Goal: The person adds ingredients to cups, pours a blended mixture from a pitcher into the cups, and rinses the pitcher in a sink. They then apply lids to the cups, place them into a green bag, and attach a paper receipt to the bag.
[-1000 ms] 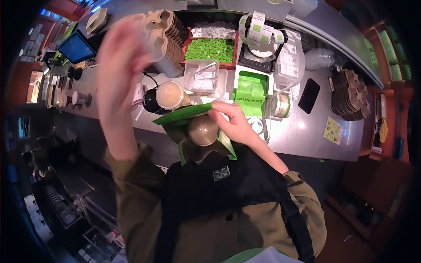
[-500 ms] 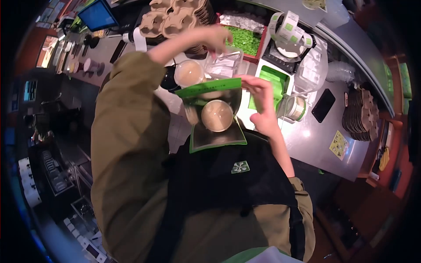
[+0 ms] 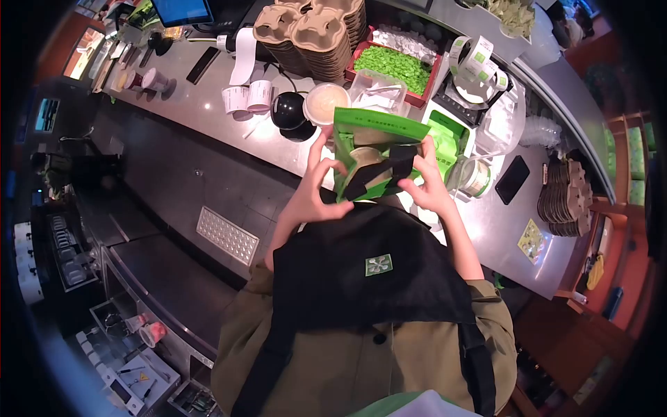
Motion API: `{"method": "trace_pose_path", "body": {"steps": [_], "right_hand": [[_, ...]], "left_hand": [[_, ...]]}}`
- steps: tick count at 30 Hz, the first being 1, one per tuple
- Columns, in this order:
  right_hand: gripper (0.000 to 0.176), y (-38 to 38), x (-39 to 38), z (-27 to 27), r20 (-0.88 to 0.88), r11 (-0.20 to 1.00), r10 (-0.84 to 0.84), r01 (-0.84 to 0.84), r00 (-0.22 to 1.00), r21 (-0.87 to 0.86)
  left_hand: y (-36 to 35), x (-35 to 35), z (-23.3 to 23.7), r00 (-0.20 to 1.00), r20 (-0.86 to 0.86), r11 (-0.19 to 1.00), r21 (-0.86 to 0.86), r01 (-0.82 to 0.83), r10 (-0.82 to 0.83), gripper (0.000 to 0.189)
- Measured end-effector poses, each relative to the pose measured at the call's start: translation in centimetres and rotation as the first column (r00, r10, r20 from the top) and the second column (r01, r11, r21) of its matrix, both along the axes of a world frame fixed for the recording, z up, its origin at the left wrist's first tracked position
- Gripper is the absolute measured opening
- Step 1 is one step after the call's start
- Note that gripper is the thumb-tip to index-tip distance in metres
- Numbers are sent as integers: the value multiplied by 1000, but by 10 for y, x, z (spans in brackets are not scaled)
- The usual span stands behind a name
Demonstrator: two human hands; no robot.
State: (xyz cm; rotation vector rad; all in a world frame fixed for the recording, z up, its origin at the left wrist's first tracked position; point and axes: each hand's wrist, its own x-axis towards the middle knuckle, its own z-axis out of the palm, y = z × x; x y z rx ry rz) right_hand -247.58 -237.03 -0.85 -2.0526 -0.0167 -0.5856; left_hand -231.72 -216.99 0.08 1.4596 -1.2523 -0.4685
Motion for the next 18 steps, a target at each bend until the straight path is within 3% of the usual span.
{"method": "trace_pose_path", "body": {"steps": [3, 6, 8, 10, 11, 13, 17, 18], "right_hand": [[31, 12, -2, -6, 48, 994, -103, 104, 994, -19], [26, 21, 1, -13, 183, 980, -188, 172, 965, 100], [23, 28, 8, -7, 207, 955, -275, 243, 939, 167], [19, 30, 9, -11, 186, 918, -370, 328, 910, 223], [18, 30, 12, -9, 195, 914, -375, 326, 906, 243], [17, 33, 16, 4, 215, 903, -391, 327, 895, 280], [14, 44, 14, 8, 141, 836, -468, 385, 872, 392], [13, 46, 14, 8, 149, 832, -471, 382, 869, 403]], "left_hand": [[-7, 2, -18, 997, -77, 991, -128, -34, 24, 35], [-8, 0, -31, 984, 20, 965, -198, -171, 178, 21], [-15, -7, -31, 931, -136, 919, -161, -359, 339, 16], [-19, -10, -20, 880, 57, 866, -218, -450, 471, 15], [-16, -12, -12, 870, 164, 878, -210, -431, 466, 15], [-12, -4, -11, 932, 175, 930, -248, -270, 318, 22], [-1, -20, 17, 976, 135, 980, -128, -156, 173, 52], [1, -19, 15, 964, 185, 979, -113, -172, 191, 47]]}}
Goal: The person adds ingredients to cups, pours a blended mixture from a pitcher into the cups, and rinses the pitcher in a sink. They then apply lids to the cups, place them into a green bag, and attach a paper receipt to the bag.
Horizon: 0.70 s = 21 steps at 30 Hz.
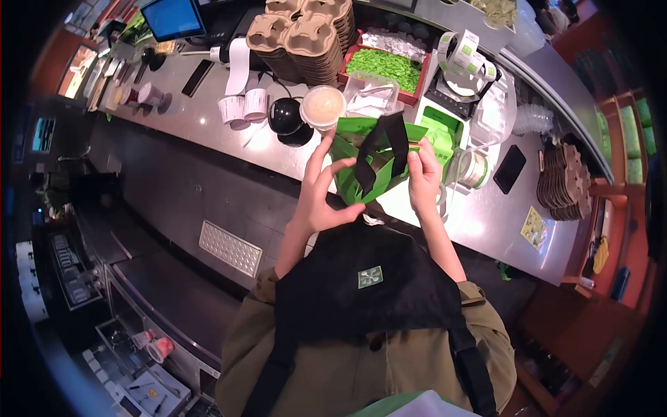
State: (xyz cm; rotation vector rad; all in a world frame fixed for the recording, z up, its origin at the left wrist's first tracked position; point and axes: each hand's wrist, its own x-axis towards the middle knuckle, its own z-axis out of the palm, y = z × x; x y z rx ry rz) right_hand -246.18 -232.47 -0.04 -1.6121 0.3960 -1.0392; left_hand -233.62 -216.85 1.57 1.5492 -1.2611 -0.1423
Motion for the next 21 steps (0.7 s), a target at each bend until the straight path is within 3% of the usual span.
{"method": "trace_pose_path", "body": {"steps": [4, 9, 10, 11, 13, 15, 16, 19, 20, 21], "right_hand": [[13, -5, -6, -9, -18, 997, 72, -71, 997, 18], [7, -15, -4, 12, -140, 973, 232, -229, 963, 35], [9, -13, -1, 9, -14, 935, 275, -264, 961, 235], [12, -14, 0, 12, -92, 968, 251, -247, 964, 49], [16, -13, 5, 0, -94, 984, 174, -176, 980, -13], [18, 2, 8, 1, 66, 964, 128, -139, 990, 227], [24, -2, 12, -13, 124, 970, 100, -125, 987, 209], [35, 7, 20, -4, 298, 954, 81, -160, 951, 252], [48, 7, 17, -1, 191, 940, 110, -165, 975, 299], [43, 0, 13, -10, 191, 947, 139, -187, 972, 262]], "left_hand": [[1, 8, -14, 984, 125, 991, 8, -130, 128, 29], [-17, 8, -23, 965, 32, 949, -197, -248, 259, 18], [-18, 10, -23, 964, 59, 948, -210, -240, 258, 18], [-19, 12, -23, 963, 85, 947, -222, -233, 257, 19], [-21, 19, -21, 943, 199, 951, -214, -223, 265, 23], [-20, 25, -22, 944, 228, 965, -164, -206, 240, 26], [-30, 26, -28, 975, 64, 897, -409, -171, 214, 34], [-27, 27, -22, 975, -192, 942, -291, -166, 113, 42], [-21, 31, -18, 977, -212, 983, -174, -66, 28, 37], [-23, 40, -24, 994, -112, 977, -215, -13, -12, 41]]}}
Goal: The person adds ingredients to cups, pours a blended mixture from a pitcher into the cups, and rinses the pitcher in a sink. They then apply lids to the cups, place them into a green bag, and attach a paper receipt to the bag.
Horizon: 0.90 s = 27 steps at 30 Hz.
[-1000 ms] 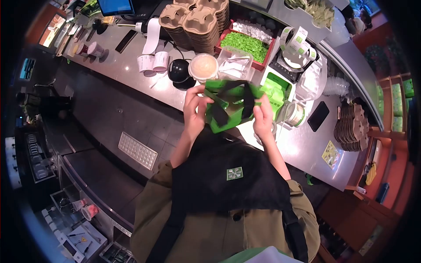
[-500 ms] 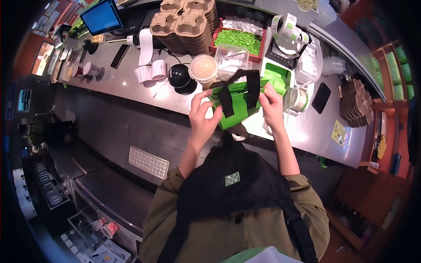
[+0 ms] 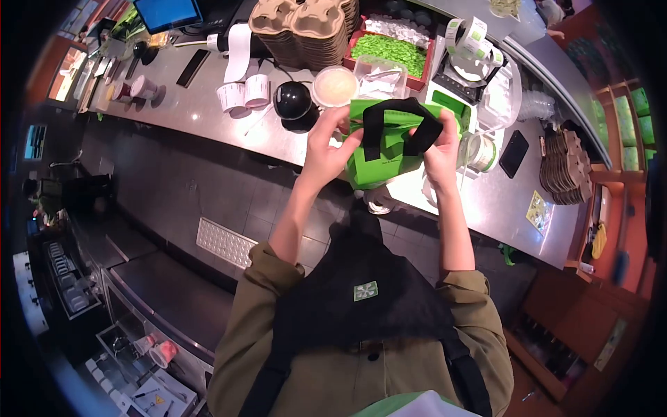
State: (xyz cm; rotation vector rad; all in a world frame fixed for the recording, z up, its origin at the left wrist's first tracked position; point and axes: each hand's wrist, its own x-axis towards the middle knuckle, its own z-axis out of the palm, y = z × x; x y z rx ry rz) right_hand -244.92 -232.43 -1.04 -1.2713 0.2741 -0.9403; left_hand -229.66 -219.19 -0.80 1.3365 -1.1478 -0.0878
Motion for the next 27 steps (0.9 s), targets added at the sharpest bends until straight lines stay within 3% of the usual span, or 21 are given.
{"method": "trace_pose_path", "body": {"steps": [2, 3, 6, 8, 11, 13, 14, 15, 16, 18, 20, 23, 27], "right_hand": [[33, -15, -3, -4, -30, 954, 26, -34, 999, -299], [24, -22, -2, 1, -8, 936, 164, -158, 986, -316], [23, -28, -4, 16, -95, 866, 150, -177, 984, -467], [21, -31, -6, 22, -154, 772, 51, -137, 987, -621], [22, -30, -10, 36, -272, 501, -128, -174, 954, -848], [37, -26, -13, 52, -379, 431, -131, -292, 916, -854], [42, -22, -17, 55, -415, 488, -134, -305, 900, -818], [43, -28, -24, 55, -520, 439, -119, -425, 846, -792], [41, -26, -26, 58, -527, 485, -90, -425, 845, -764], [35, -21, -19, 63, -511, 541, -44, -410, 858, -735], [22, -15, -16, 52, -427, 564, -135, -285, 894, -775], [21, -25, -22, 44, -298, 415, -243, -179, 923, -892], [20, -32, -28, 45, -286, 484, -392, -68, 874, -872]], "left_hand": [[0, 3, 11, 992, 3, 992, -24, 125, -125, 38], [0, 8, 11, 985, 72, 987, -5, 158, -158, 39], [0, 19, 22, 938, 275, 977, 87, 197, -213, 40], [-1, 24, 27, 881, 407, 970, 116, 214, -242, 38], [-1, 22, 35, 818, 534, 974, 178, 137, -212, 36], [7, 21, 46, 764, 594, 960, 254, 119, -252, 38], [11, 19, 57, 753, 595, 944, 313, 107, -283, 31], [11, 16, 63, 722, 648, 952, 303, 49, -244, 26], [7, 12, 66, 687, 696, 958, 288, -4, -207, 23], [-12, 1, 63, 608, 791, 967, 207, -151, -74, 24], [-30, -4, 59, 620, 767, 947, 297, -119, -163, 22], [-47, -6, 39, 610, 782, 985, 172, -17, -126, 16], [-73, -18, 32, 659, 748, 996, 89, 14, -76, 13]]}}
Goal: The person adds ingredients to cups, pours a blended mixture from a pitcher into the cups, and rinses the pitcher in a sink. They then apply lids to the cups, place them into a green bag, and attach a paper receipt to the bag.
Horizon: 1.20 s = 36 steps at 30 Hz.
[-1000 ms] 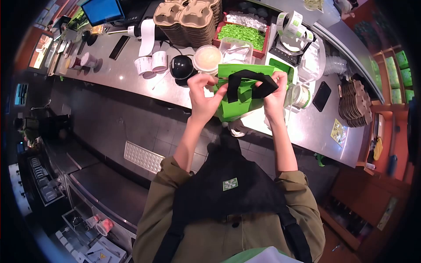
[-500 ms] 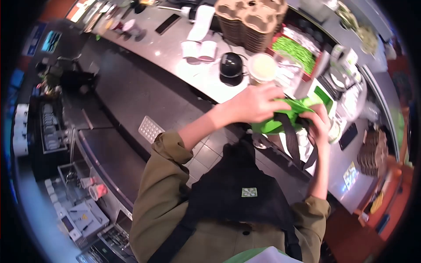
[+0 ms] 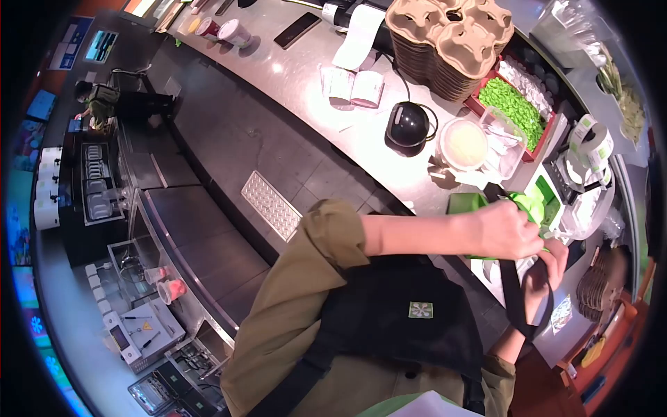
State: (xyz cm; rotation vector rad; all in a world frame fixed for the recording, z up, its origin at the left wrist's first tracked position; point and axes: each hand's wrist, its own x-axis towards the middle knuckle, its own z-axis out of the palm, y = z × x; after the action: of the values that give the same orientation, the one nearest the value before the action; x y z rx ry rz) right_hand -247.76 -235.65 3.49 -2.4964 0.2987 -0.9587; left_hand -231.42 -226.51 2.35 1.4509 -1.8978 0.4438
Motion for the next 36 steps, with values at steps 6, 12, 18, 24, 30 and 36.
{"method": "trace_pose_path", "body": {"steps": [6, 12, 18, 24, 30, 36], "right_hand": [[19, 3, -11, -30, 187, 932, -266, 202, 946, 302], [55, 45, 14, -11, 141, 594, -781, 655, 608, 467], [8, 193, 123, -16, 276, 379, -910, 889, 309, 256], [18, 223, 325, -86, -198, 172, -248, 244, 948, 954], [29, 169, 416, -109, -33, -248, -433, -84, 901, 965], [30, 150, 429, -100, 53, -288, -517, -231, 854, 929]], "left_hand": [[4, 8, 29, 980, -192, 997, -65, 36, -48, 18], [101, 209, 19, 641, -736, 974, 127, -186, 219, 9], [68, 346, -113, 886, -200, 846, 440, -301, 419, 20], [95, 383, -119, 549, -712, 653, 671, 351, 437, 18], [124, 390, -81, -12, -922, 830, 342, 440, 387, 30], [148, 406, -98, -18, -826, 610, 400, 684, 563, 54]]}}
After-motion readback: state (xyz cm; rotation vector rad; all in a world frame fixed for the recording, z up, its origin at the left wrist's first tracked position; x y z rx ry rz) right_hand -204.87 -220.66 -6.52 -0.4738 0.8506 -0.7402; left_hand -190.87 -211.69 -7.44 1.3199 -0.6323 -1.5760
